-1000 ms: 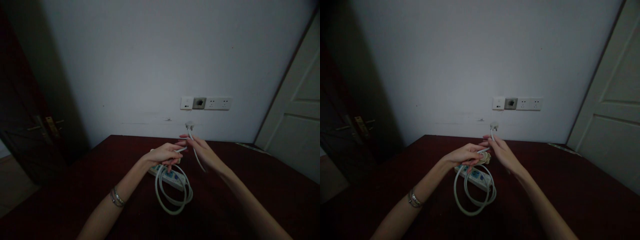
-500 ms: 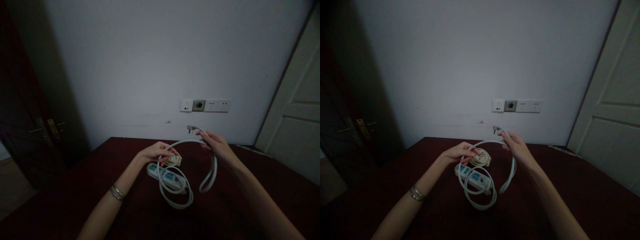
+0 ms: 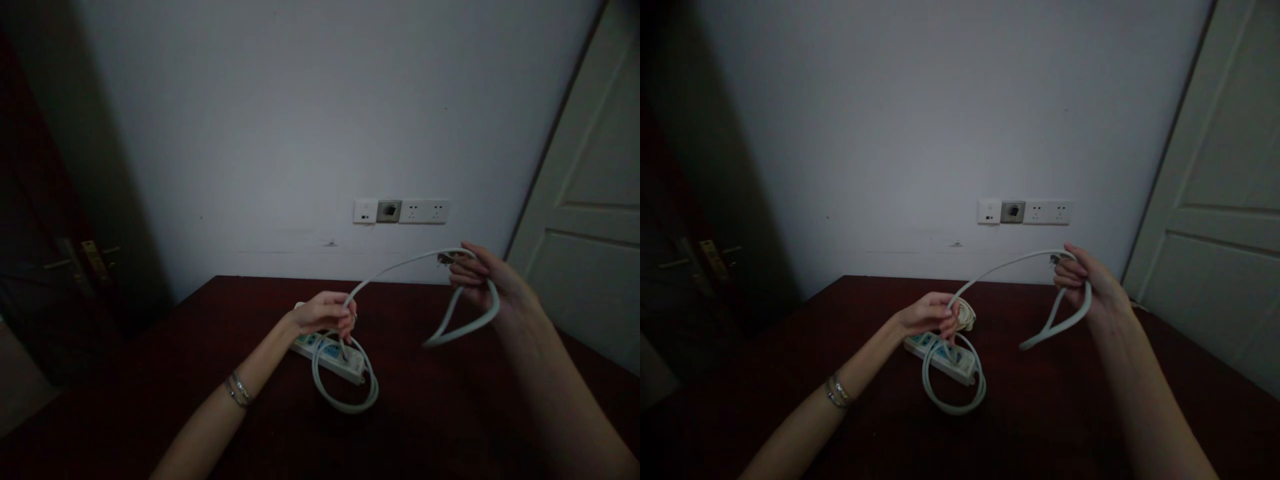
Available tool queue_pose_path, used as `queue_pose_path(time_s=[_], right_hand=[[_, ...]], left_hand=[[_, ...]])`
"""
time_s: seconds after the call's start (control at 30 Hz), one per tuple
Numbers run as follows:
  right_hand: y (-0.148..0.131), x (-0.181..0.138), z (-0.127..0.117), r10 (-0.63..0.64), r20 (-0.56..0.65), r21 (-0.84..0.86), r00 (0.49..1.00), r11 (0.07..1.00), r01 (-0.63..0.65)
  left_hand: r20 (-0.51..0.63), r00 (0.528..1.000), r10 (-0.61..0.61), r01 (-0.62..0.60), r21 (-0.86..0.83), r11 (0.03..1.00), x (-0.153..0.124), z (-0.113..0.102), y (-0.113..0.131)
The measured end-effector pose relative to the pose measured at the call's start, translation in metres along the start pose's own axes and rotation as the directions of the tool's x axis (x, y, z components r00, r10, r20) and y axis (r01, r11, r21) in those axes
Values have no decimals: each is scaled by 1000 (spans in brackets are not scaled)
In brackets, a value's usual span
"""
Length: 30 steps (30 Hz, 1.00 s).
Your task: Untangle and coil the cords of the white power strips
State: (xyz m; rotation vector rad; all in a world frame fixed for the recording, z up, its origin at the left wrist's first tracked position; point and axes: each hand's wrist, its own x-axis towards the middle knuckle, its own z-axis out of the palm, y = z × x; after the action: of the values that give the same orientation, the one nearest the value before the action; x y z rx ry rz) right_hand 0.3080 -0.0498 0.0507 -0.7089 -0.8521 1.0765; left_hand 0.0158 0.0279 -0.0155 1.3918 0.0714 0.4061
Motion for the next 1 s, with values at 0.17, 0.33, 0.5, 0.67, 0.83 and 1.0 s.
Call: queue_pose_path(time_s=[0.17, 0.33, 0.5, 0.67, 0.83, 1.0], right_hand=[[-11, -2, -14, -25, -69, 96, 997, 995, 31], [-11, -1, -13, -28, -83, 133, 996, 990, 39], [-8, 1, -12, -51, -90, 39, 995, 998, 55], [-4, -1, -4, -44, -140, -102, 989, 994, 30], [2, -7, 5, -30, -95, -341, 995, 940, -4], [14, -16, 27, 28, 4, -421, 1000, 907, -24]], left_hand=[[-101, 995, -20, 28, 74, 997, -8, -5, 20], [-21, 976, -218, 216, 278, 936, -15, -8, 23], [-38, 984, -172, 176, 238, 955, -16, -5, 23], [-254, 964, 79, -48, 126, 991, -8, -13, 33], [-415, 881, 227, -220, 66, 973, -1, -14, 62], [-398, 864, 308, -314, 52, 948, -5, 11, 100]])
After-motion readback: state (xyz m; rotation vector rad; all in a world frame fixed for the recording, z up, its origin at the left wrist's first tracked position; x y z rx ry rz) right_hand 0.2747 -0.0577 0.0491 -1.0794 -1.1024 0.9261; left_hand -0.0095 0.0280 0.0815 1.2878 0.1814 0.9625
